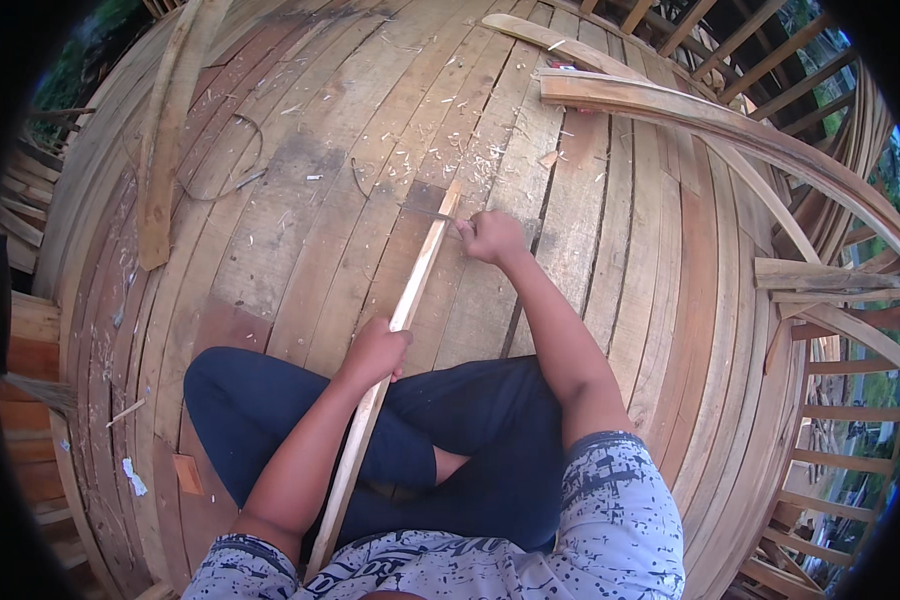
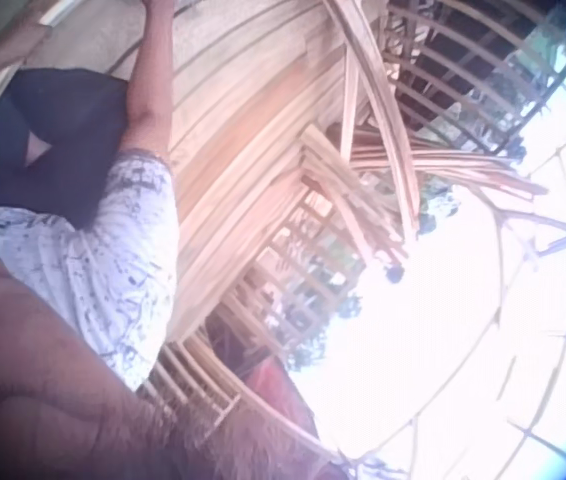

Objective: The person sits cross-legged on a wooden floor and uses a knife to shave and shape a long, thin piece of wood. They hold the wood with their left hand and repeatedly scrape the surface with the knife in their right hand, creating wood shavings.

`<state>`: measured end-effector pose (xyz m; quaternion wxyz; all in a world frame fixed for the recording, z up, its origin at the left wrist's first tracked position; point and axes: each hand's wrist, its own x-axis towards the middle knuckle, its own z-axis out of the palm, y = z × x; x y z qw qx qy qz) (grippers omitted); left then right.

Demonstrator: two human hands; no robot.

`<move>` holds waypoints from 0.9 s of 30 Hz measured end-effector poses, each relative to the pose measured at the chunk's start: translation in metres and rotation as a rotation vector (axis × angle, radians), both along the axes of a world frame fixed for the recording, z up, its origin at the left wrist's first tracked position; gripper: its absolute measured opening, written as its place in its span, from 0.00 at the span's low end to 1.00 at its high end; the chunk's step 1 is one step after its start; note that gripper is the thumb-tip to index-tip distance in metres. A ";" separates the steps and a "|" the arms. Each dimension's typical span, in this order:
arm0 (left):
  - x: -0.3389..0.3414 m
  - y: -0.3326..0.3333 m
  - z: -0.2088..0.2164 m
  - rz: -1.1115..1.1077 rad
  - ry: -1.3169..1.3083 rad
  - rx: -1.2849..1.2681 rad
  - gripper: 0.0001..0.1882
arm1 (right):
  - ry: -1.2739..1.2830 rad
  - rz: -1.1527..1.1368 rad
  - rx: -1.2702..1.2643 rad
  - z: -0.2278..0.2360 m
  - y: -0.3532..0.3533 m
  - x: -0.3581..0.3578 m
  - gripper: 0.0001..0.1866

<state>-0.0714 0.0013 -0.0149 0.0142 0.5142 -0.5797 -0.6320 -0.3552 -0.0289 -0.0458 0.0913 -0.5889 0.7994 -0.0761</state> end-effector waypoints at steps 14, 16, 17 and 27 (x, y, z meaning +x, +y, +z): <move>0.005 0.000 -0.002 -0.024 -0.004 0.030 0.11 | -0.077 0.052 -0.052 -0.020 0.012 0.019 0.31; 0.003 -0.001 -0.006 -0.032 -0.004 0.037 0.10 | -0.088 -0.130 -0.043 -0.022 0.007 0.008 0.31; 0.005 -0.001 -0.007 -0.016 -0.003 0.049 0.10 | -0.081 0.074 -0.032 -0.026 0.008 0.015 0.31; -0.002 0.001 0.002 -0.012 0.024 0.034 0.10 | -0.054 0.037 0.002 -0.007 -0.001 -0.011 0.31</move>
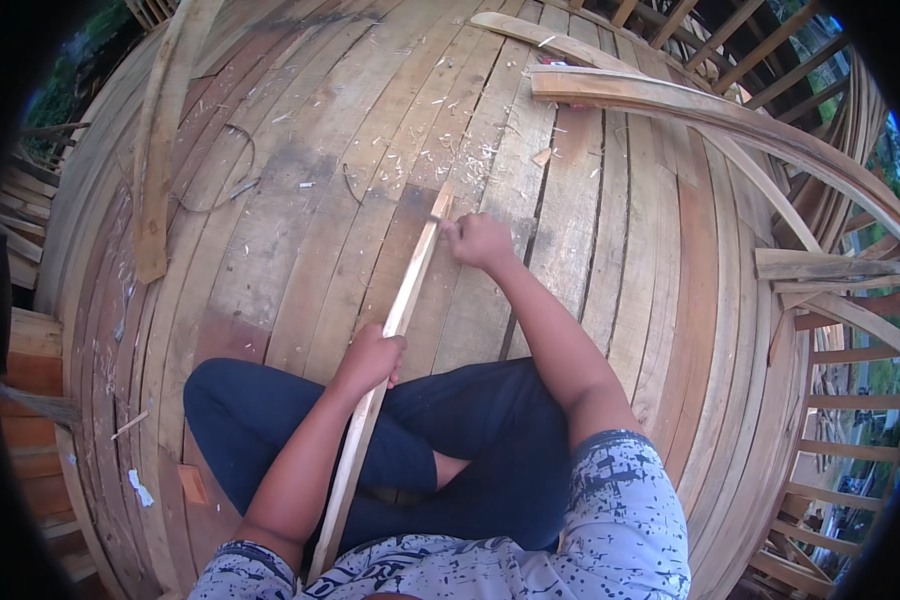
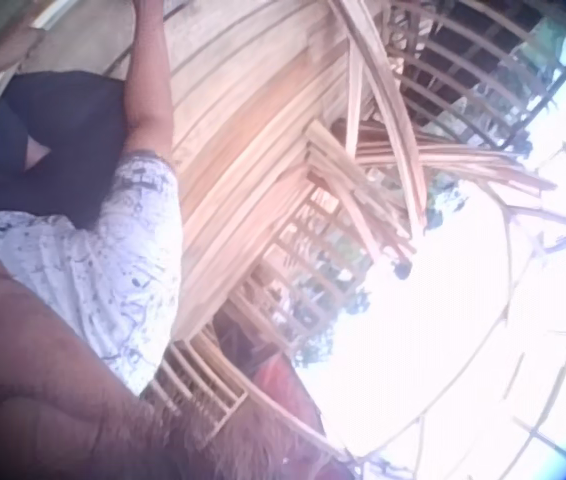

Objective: The person sits cross-legged on a wooden floor and uses a knife to shave and shape a long, thin piece of wood. They hold the wood with their left hand and repeatedly scrape the surface with the knife in their right hand, creating wood shavings.

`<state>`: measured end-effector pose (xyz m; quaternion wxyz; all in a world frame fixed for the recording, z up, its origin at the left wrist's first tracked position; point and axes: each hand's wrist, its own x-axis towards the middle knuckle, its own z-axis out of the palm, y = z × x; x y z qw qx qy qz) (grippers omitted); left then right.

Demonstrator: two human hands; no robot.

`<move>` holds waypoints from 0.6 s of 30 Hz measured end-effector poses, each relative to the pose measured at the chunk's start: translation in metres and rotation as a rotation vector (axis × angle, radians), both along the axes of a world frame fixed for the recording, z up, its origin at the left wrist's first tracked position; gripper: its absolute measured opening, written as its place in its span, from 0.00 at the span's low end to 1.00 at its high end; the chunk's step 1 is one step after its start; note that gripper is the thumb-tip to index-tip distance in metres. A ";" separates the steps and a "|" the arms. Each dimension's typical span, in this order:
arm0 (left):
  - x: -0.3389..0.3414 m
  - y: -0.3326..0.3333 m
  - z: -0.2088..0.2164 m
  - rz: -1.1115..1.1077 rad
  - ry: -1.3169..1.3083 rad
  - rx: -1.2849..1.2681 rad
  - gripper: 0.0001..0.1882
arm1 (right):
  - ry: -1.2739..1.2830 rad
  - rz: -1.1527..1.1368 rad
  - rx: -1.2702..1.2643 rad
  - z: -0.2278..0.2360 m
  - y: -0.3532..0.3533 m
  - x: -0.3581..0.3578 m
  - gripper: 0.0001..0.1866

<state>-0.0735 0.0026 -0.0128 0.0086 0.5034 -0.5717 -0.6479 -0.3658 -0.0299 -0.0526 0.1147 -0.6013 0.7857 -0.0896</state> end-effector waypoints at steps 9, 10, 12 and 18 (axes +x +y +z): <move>-0.001 0.001 0.001 -0.064 -0.066 -0.085 0.10 | 0.041 -0.343 0.010 -0.004 0.003 -0.011 0.32; -0.003 0.000 0.000 -0.057 -0.047 -0.064 0.10 | 0.034 -0.329 0.048 -0.008 0.006 -0.008 0.32; 0.007 -0.001 -0.006 -0.016 -0.039 -0.016 0.10 | 0.009 -0.054 0.072 -0.004 0.010 0.013 0.32; 0.009 -0.001 -0.011 -0.023 -0.062 -0.015 0.16 | -0.032 -0.192 0.027 0.001 0.005 0.023 0.32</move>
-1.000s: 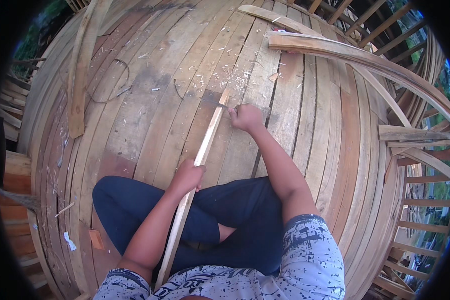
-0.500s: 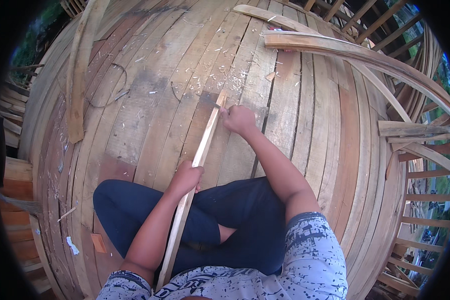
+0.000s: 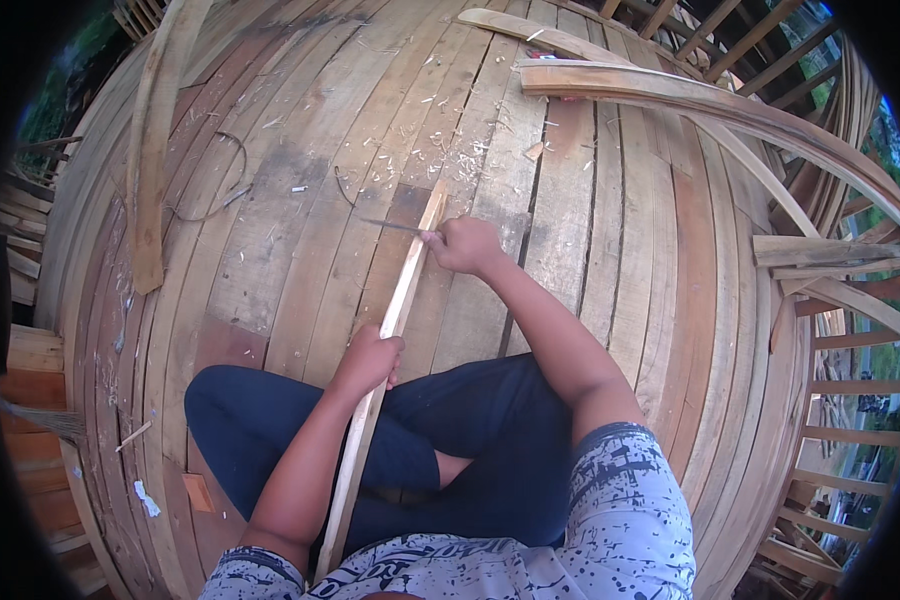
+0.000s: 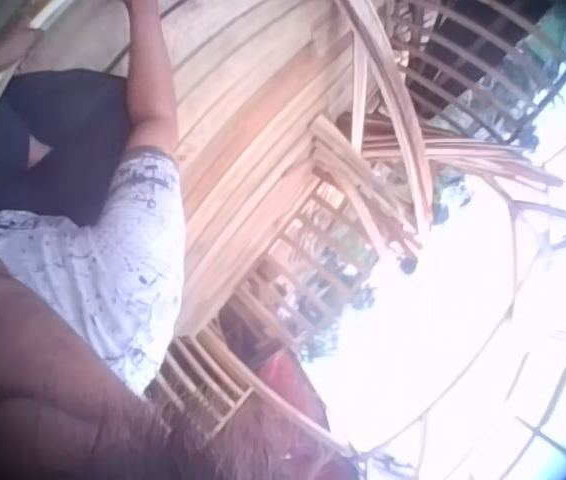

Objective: The person sits cross-legged on a wooden floor and uses a knife to shave and shape a long, thin piece of wood. They hold the wood with their left hand and repeatedly scrape the surface with the knife in their right hand, creating wood shavings.

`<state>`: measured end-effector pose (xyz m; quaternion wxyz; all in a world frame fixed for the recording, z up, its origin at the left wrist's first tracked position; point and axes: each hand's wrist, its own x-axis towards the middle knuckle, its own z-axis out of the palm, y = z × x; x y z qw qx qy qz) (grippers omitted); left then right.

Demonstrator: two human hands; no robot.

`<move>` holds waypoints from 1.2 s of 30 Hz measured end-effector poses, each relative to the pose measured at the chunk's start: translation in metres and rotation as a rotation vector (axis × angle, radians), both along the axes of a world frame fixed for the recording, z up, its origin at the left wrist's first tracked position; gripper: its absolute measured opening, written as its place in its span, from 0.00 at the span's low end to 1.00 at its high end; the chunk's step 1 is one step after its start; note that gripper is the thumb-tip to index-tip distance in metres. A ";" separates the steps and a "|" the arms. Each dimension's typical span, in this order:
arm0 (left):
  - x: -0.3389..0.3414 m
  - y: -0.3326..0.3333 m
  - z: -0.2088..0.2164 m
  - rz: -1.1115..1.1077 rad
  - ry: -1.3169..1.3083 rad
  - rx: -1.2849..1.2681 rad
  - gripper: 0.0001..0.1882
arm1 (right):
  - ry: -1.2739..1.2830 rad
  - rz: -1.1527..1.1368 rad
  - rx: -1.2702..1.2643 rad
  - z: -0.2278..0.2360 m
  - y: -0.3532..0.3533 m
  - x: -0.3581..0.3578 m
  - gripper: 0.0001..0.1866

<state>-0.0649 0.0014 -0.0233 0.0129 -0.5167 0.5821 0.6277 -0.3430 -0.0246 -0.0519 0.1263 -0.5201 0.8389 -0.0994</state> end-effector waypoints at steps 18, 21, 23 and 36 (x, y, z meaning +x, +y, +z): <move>-0.004 -0.001 0.005 -0.083 -0.049 -0.075 0.18 | -0.011 -0.033 -0.044 -0.016 -0.001 -0.006 0.33; -0.002 0.001 0.004 -0.008 0.021 -0.020 0.18 | -0.026 -0.011 -0.026 -0.014 -0.009 -0.001 0.33; -0.013 0.002 0.012 -0.056 0.001 -0.100 0.14 | -0.051 -0.215 -0.046 -0.023 -0.005 -0.038 0.33; -0.002 0.003 0.004 -0.012 0.035 0.022 0.15 | 0.063 -0.047 0.074 -0.006 0.003 -0.023 0.31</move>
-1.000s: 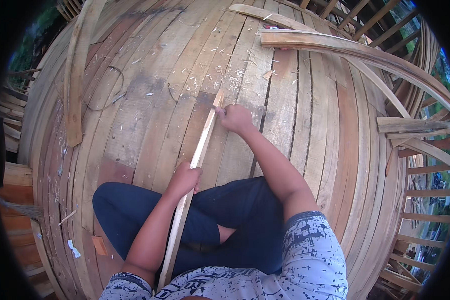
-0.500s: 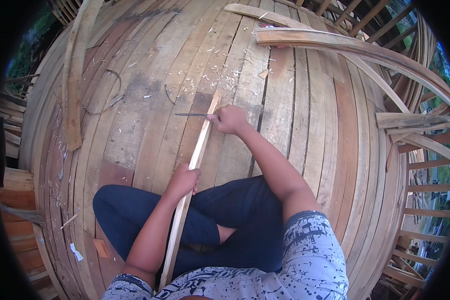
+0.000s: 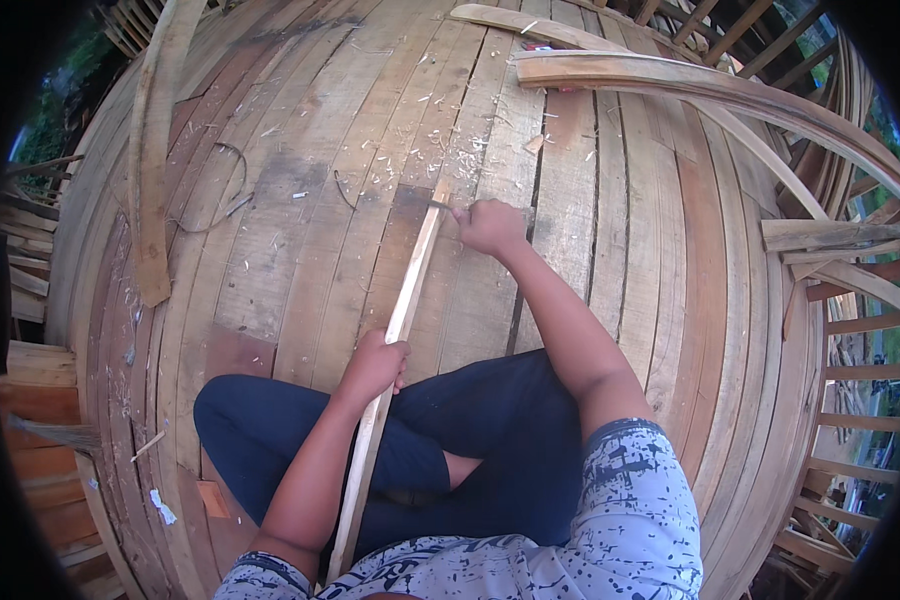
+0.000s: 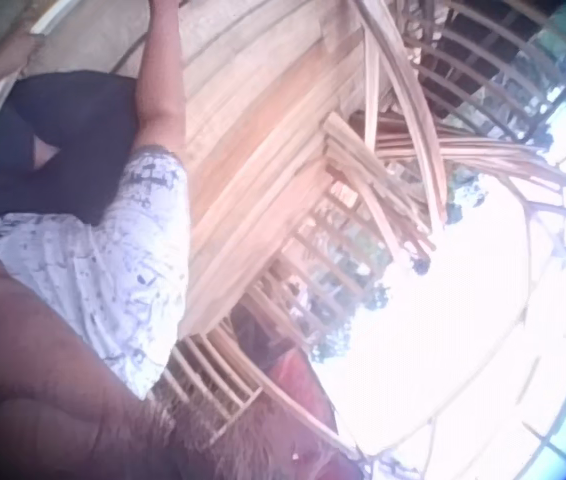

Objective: The person sits cross-legged on a wooden floor and uses a knife to shave and shape a long, thin piece of wood. They hold the wood with their left hand and repeatedly scrape the surface with the knife in their right hand, creating wood shavings.

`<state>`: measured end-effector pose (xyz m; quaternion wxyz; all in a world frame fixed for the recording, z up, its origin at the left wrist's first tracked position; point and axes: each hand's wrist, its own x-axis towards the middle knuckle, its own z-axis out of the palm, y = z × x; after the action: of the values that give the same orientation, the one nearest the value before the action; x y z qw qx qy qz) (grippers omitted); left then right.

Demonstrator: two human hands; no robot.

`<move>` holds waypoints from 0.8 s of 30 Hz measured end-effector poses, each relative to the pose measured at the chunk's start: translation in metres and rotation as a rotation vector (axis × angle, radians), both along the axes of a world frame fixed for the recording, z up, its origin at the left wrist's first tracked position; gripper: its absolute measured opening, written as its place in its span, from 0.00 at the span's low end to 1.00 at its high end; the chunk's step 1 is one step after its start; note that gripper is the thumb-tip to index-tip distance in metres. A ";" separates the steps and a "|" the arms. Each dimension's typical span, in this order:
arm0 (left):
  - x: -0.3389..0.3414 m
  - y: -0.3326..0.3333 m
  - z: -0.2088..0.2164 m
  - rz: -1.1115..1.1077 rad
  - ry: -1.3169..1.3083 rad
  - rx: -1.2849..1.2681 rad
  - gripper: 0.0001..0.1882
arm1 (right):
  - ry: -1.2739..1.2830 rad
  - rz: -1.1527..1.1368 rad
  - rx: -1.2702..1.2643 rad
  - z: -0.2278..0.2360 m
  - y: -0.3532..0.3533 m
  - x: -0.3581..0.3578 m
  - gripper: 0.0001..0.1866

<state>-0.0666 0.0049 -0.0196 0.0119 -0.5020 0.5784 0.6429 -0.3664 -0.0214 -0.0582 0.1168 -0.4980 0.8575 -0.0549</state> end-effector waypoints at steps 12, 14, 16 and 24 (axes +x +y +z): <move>-0.005 0.000 0.010 0.006 -0.033 0.003 0.09 | -0.079 -0.030 -0.047 0.007 0.002 -0.022 0.25; -0.005 0.000 0.011 0.007 -0.034 0.009 0.08 | -0.085 -0.024 -0.102 0.004 0.004 -0.026 0.24; -0.004 -0.002 0.007 -0.001 -0.026 0.022 0.08 | -0.096 -0.021 -0.173 0.002 0.007 -0.030 0.22; 0.001 -0.002 0.002 0.025 -0.014 0.039 0.10 | 0.040 0.232 -0.107 0.004 0.006 0.019 0.27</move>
<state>-0.0652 0.0025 -0.0179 0.0177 -0.5136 0.5593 0.6505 -0.3474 -0.0149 -0.0544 0.0785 -0.6003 0.7922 -0.0768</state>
